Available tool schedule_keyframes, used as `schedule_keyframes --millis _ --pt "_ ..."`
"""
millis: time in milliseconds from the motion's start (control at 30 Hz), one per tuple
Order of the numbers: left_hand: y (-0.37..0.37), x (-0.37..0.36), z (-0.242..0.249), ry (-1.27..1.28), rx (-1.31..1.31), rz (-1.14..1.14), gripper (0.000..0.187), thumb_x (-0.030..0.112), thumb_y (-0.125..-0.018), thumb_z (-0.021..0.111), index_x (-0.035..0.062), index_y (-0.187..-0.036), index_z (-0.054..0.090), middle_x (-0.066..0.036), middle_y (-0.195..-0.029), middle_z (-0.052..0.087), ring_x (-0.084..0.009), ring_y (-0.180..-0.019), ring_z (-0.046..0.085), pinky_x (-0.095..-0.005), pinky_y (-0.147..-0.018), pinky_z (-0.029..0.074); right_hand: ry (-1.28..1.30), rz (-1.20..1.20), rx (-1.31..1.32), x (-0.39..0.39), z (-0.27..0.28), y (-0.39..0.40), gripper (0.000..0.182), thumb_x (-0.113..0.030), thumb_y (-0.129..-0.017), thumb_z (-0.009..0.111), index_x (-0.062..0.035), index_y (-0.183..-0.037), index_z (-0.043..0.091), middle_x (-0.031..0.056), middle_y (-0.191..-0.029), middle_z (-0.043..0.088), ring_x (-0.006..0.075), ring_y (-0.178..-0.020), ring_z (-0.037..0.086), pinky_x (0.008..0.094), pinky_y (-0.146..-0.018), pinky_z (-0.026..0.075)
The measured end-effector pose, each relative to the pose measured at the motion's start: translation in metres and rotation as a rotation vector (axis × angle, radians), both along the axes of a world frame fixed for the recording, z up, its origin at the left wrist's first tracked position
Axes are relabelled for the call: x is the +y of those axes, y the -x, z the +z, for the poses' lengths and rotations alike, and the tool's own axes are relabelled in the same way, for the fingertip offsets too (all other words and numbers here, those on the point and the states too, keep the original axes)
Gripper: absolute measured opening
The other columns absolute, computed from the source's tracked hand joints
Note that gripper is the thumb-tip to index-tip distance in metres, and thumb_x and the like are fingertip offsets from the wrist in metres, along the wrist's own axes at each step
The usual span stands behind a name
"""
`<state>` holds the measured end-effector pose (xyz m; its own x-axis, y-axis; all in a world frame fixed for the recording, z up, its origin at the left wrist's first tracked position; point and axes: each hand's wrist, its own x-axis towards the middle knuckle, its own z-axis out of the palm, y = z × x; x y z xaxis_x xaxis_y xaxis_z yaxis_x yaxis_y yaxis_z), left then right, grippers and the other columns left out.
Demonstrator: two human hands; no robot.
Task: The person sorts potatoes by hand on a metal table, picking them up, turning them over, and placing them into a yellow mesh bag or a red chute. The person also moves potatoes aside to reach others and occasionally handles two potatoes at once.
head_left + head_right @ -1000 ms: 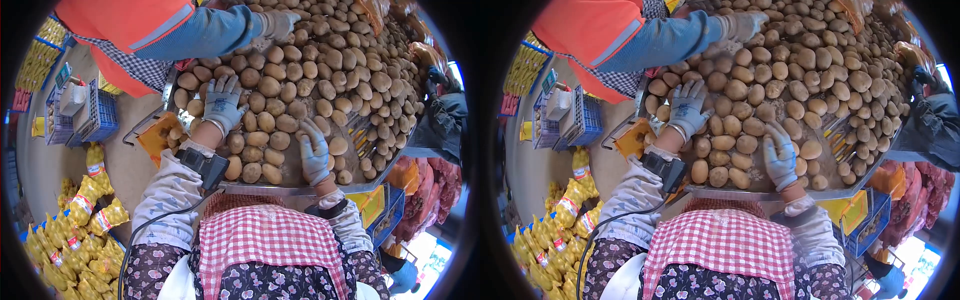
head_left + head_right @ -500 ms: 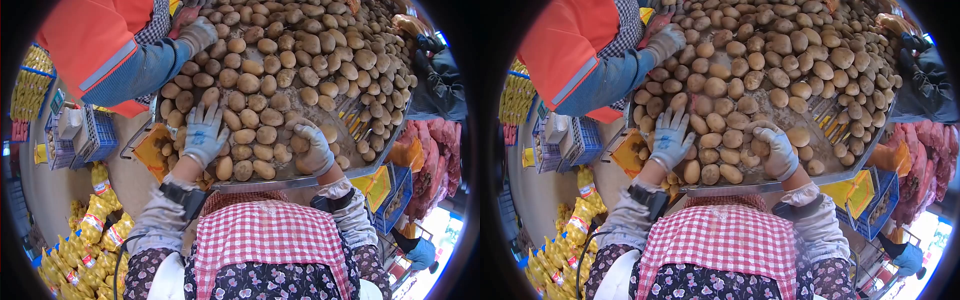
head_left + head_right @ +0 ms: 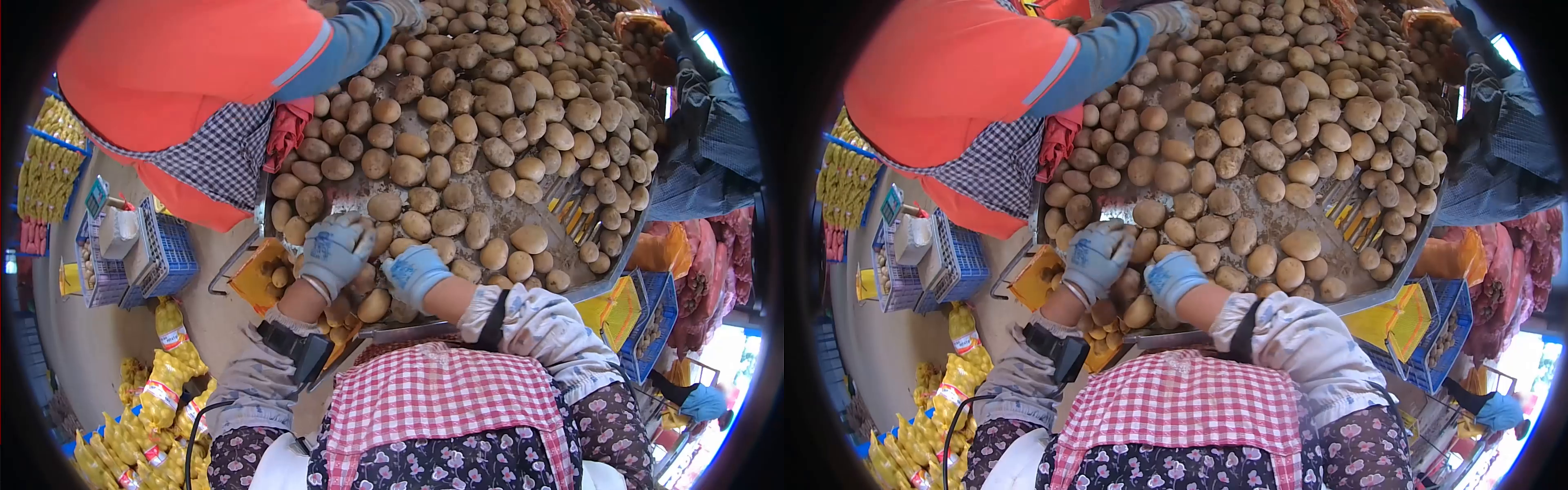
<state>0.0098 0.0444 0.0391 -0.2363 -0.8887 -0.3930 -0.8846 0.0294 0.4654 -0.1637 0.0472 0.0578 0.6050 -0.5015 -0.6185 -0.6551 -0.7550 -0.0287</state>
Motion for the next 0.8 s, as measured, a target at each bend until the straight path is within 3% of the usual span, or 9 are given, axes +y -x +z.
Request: schedule_keyframes --millis 67,133,267,367,400,433,467,600,800 --pt "0.001 -0.033 -0.018 0.173 0.099 0.058 0.046 0.037 -0.083 0.059 0.0128 -0.122 0.058 -0.020 -0.137 0.045 -0.0417 -0.122 0.042 -0.0487 -0.104 0.034 -0.200 -0.209 -0.373 -0.011 0.015 0.034 0.038 -0.031 -0.089 0.059 -0.0060 -0.117 0.061 0.0120 -0.100 0.069 0.0262 -0.091 0.067 0.0392 -0.075 0.052" --pt "0.029 -0.060 -0.010 0.852 0.072 0.075 0.046 0.037 -0.084 0.057 0.0135 -0.124 0.057 -0.020 -0.139 0.043 -0.0424 -0.123 0.041 -0.0498 -0.105 0.033 -0.586 -0.685 -0.908 -0.012 0.008 0.078 0.055 -0.040 -0.087 0.061 -0.0034 -0.128 0.054 0.0146 -0.103 0.067 0.0255 -0.091 0.066 0.0367 -0.078 0.052" --pt "0.044 -0.026 -0.036 0.628 0.143 -0.126 0.045 0.034 -0.085 0.059 0.0072 -0.121 0.059 -0.024 -0.146 0.032 -0.0450 -0.129 0.036 -0.0477 -0.110 0.029 -1.339 -1.558 -1.675 -0.014 0.038 0.138 0.057 -0.039 -0.089 0.059 -0.0003 -0.129 0.049 0.0120 -0.107 0.065 0.0200 -0.087 0.064 0.0325 -0.075 0.053" --pt "0.031 -0.030 -0.009 0.436 0.141 -0.129 0.027 0.029 -0.084 0.059 0.0061 -0.095 0.069 -0.021 -0.128 0.053 -0.0386 -0.115 0.052 -0.0447 -0.101 0.040 -1.324 -1.342 -1.801 -0.038 0.037 0.167 0.043 -0.037 -0.091 0.056 -0.0017 -0.115 0.058 0.0087 -0.103 0.062 0.0173 -0.079 0.060 0.0321 -0.070 0.051" --pt "0.026 -0.040 -0.006 0.252 0.191 -0.043 0.024 0.027 -0.084 0.059 0.0068 -0.088 0.070 -0.018 -0.119 0.060 -0.0359 -0.108 0.057 -0.0435 -0.096 0.044 -1.325 -1.352 -1.799 -0.048 0.029 0.166 0.043 -0.037 -0.091 0.056 -0.0017 -0.115 0.058 0.0087 -0.103 0.062 0.0173 -0.079 0.060 0.0321 -0.070 0.051" --pt "0.016 -0.062 -0.013 0.553 0.277 -0.073 0.021 0.024 -0.084 0.058 0.0085 -0.092 0.069 -0.012 -0.104 0.067 -0.0328 -0.093 0.062 -0.0420 -0.084 0.048 -1.000 -1.398 -1.801 -0.063 0.017 0.161 0.041 -0.038 -0.091 0.056 -0.0033 -0.113 0.058 0.0088 -0.101 0.063 0.0180 -0.080 0.061 0.0322 -0.071 0.051" --pt "0.018 -0.089 -0.012 0.900 0.289 0.012 0.025 0.023 -0.085 0.059 0.0095 -0.104 0.067 -0.014 -0.112 0.064 -0.0339 -0.099 0.059 -0.0448 -0.086 0.044 -0.681 -1.415 -1.783 -0.078 0.007 0.158 0.039 -0.038 -0.091 0.056 -0.0050 -0.111 0.059 0.0088 -0.099 0.064 0.0188 -0.080 0.061 0.0324 -0.071 0.051" --pt "0.025 -0.134 -0.029 0.846 -0.324 0.173 0.055 0.039 -0.087 0.057 0.0134 -0.135 0.049 -0.020 -0.143 0.041 -0.0376 -0.130 0.038 -0.0469 -0.110 0.026 0.058 -0.949 -0.525 -0.082 0.009 0.127 0.049 -0.041 -0.080 0.067 -0.0087 -0.116 0.058 0.0168 -0.104 0.066 0.0337 -0.099 0.064 0.0391 -0.085 0.051" --pt "-0.001 -0.051 -0.005 0.688 -0.015 -0.006 0.054 0.028 -0.082 0.061 0.0030 -0.129 0.053 -0.020 -0.132 0.050 -0.0391 -0.124 0.045 -0.0478 -0.104 0.036 0.116 -0.857 -0.746 -0.085 0.016 0.129 0.060 -0.041 -0.076 0.068 -0.0102 -0.126 0.054 0.0185 -0.112 0.064 0.0361 -0.106 0.061 0.0401 -0.091 0.049"
